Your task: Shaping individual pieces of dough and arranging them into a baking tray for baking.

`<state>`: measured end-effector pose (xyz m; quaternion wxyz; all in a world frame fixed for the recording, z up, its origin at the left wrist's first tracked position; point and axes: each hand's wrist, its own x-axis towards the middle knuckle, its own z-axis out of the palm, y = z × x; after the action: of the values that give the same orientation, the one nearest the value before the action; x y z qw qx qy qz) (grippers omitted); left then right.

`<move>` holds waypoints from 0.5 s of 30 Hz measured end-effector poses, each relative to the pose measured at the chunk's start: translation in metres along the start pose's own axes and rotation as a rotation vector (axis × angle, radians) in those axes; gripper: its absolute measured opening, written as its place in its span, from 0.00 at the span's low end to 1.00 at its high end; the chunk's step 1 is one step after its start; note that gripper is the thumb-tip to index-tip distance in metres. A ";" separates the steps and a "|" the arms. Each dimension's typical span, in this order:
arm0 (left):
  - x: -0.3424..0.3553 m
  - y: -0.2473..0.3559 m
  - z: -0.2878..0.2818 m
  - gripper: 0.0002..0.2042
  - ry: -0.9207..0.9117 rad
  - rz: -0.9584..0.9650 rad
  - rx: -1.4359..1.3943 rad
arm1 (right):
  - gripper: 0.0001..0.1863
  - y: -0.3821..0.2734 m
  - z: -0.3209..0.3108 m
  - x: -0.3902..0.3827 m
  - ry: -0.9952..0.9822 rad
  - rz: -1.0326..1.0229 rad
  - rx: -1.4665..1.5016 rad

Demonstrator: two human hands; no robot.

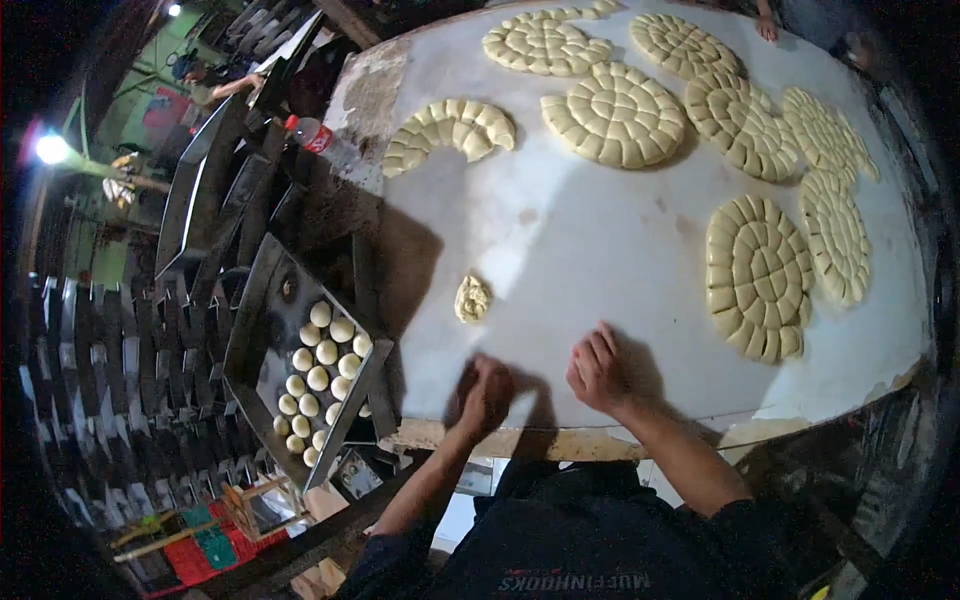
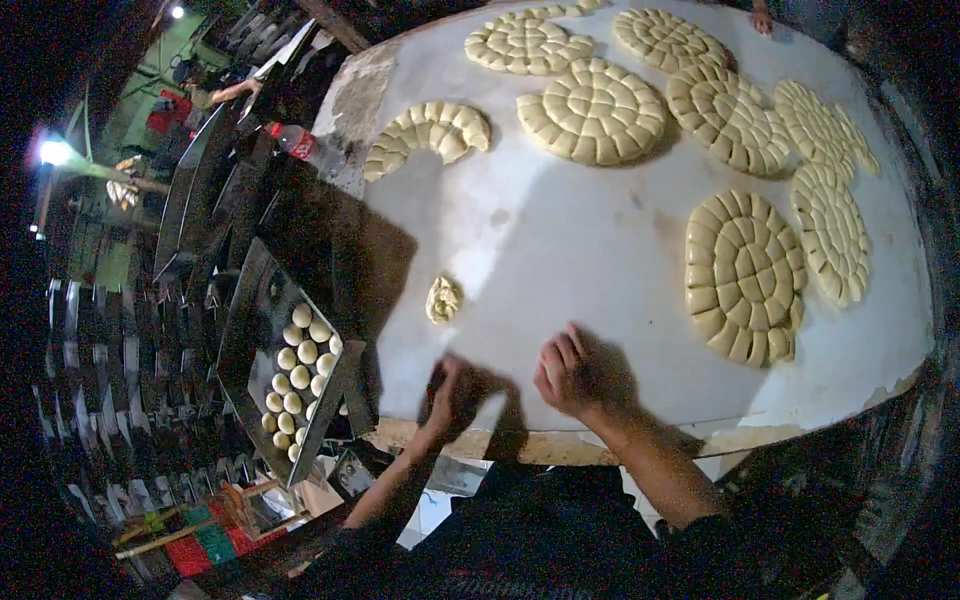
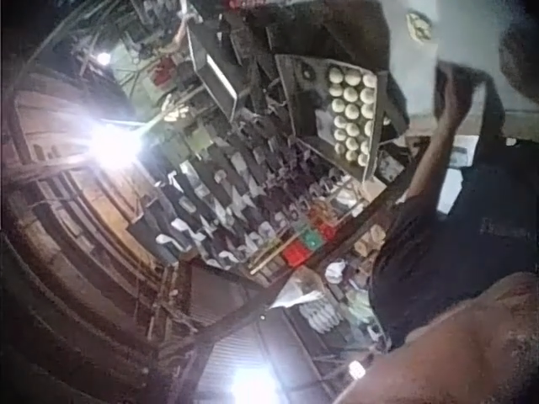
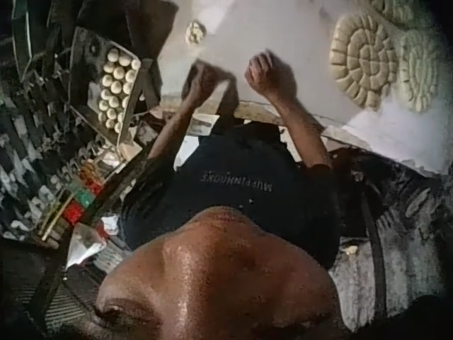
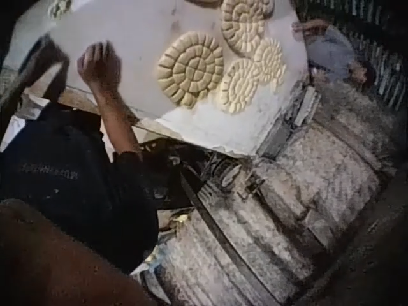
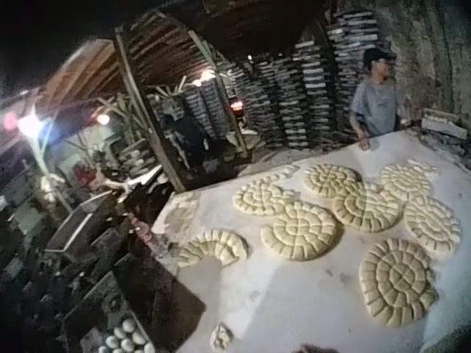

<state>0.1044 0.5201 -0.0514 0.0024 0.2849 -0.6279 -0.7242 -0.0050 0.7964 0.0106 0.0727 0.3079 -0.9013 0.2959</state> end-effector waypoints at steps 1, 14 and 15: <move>0.001 -0.055 -0.056 0.16 -0.322 0.499 0.580 | 0.06 0.009 -0.005 -0.001 -0.002 -0.045 0.016; 0.059 0.065 0.000 0.13 -0.240 0.507 0.580 | 0.04 -0.021 0.026 0.058 0.378 0.403 -0.242; 0.044 0.045 -0.006 0.13 -0.292 0.364 0.454 | 0.05 -0.036 0.032 0.047 0.313 0.427 -0.142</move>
<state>0.0540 0.4894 -0.0287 -0.0219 0.0546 -0.8078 -0.5865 -0.0190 0.7311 0.0167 0.1687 0.0557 -0.9420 0.2848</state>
